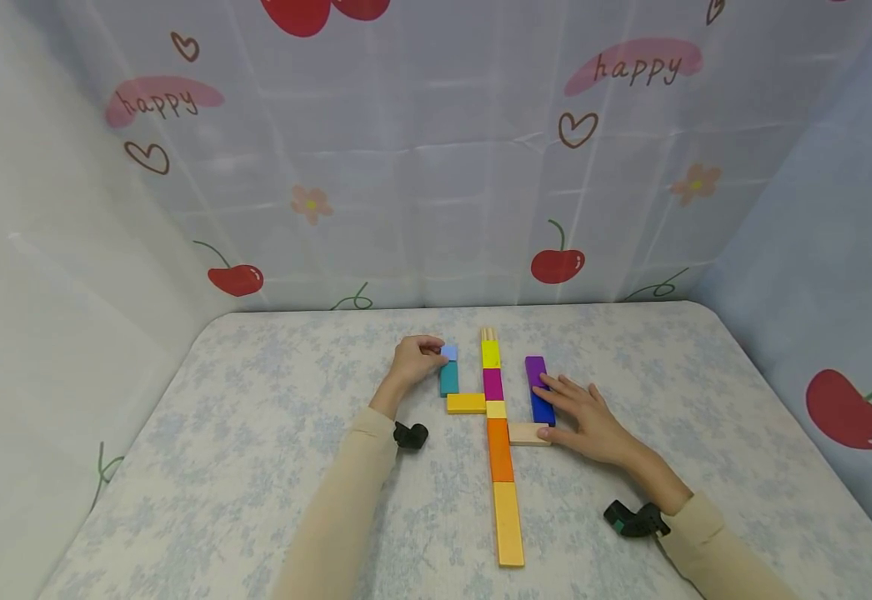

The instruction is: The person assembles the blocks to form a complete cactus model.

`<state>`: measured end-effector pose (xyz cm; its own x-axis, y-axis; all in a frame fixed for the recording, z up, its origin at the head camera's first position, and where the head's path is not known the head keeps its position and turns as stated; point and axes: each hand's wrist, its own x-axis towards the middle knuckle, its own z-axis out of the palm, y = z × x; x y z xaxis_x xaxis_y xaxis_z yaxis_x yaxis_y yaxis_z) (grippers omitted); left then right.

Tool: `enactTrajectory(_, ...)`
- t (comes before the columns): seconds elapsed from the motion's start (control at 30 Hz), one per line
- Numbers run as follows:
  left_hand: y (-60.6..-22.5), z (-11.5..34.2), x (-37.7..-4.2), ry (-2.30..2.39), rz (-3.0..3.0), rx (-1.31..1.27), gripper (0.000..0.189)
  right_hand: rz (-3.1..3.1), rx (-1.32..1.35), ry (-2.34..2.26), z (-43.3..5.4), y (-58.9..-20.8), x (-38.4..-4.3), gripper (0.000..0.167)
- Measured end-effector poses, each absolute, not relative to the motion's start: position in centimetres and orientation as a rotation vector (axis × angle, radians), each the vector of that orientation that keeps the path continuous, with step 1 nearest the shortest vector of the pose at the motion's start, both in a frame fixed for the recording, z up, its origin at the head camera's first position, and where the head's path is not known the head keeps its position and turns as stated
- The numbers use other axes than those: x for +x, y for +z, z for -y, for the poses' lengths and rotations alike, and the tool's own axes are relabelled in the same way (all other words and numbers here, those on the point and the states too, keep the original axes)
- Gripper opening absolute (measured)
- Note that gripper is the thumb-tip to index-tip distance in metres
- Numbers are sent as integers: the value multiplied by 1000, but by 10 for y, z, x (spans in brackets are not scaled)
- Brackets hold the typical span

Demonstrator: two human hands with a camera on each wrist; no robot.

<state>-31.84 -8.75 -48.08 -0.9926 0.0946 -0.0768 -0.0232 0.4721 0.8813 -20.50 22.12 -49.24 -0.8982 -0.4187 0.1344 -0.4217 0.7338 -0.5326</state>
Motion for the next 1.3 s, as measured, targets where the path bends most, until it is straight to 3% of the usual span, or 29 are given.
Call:
enactTrajectory(0.93, -482, 89, -319, 1487, -2664, 140, 19, 2911, 715, 885, -221, -491, -207, 67)
enactTrajectory(1.3, -474, 94, -314, 1393, -2739, 195, 30, 2924, 702, 870, -221, -491, -208, 68)
